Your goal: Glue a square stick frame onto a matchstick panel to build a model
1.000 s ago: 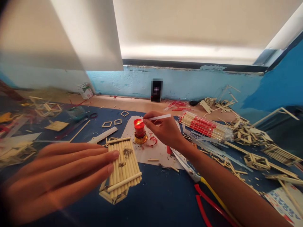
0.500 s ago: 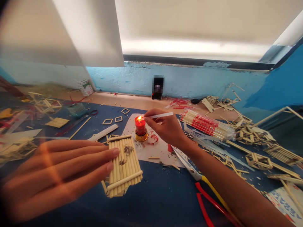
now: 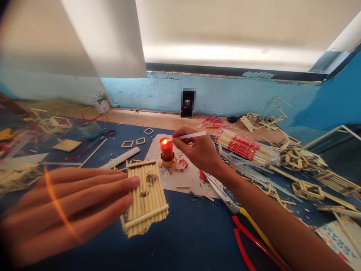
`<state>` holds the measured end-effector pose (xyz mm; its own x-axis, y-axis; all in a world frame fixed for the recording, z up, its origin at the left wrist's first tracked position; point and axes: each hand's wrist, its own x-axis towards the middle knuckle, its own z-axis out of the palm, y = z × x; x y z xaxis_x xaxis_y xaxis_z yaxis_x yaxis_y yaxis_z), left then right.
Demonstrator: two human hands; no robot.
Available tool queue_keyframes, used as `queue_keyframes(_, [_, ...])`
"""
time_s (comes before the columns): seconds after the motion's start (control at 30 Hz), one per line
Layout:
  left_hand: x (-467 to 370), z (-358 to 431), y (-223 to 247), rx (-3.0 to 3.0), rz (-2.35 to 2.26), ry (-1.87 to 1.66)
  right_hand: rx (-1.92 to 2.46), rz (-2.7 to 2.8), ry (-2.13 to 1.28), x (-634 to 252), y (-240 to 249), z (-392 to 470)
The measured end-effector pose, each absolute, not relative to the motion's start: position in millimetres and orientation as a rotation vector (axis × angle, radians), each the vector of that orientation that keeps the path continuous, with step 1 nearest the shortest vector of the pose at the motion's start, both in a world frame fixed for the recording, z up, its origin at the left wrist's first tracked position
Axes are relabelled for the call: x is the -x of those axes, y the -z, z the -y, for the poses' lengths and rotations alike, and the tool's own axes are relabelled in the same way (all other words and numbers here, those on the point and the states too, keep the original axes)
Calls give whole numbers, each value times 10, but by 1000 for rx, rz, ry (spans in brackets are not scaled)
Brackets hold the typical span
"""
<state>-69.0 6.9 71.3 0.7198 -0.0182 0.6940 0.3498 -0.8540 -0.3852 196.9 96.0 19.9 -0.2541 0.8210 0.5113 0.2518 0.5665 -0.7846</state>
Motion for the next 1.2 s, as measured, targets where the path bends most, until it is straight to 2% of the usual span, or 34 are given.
queue_keyframes(0.23, [728,-82,-696,2463,237,885,815,1666,-808,-1993,-358,-879])
queue_keyframes(0.57, [615,60,-639,2445,427,1068,548,1573,-1419,-2065,-629,-135])
queue_keyframes(0.77, [632,64,-635,2383,415,1063,567,1552,-1487,-1973,-540,-61])
queue_keyframes(1.2, [649,-11,-714,2370,302,1008,524,1537,-1409,-2039,-534,-98])
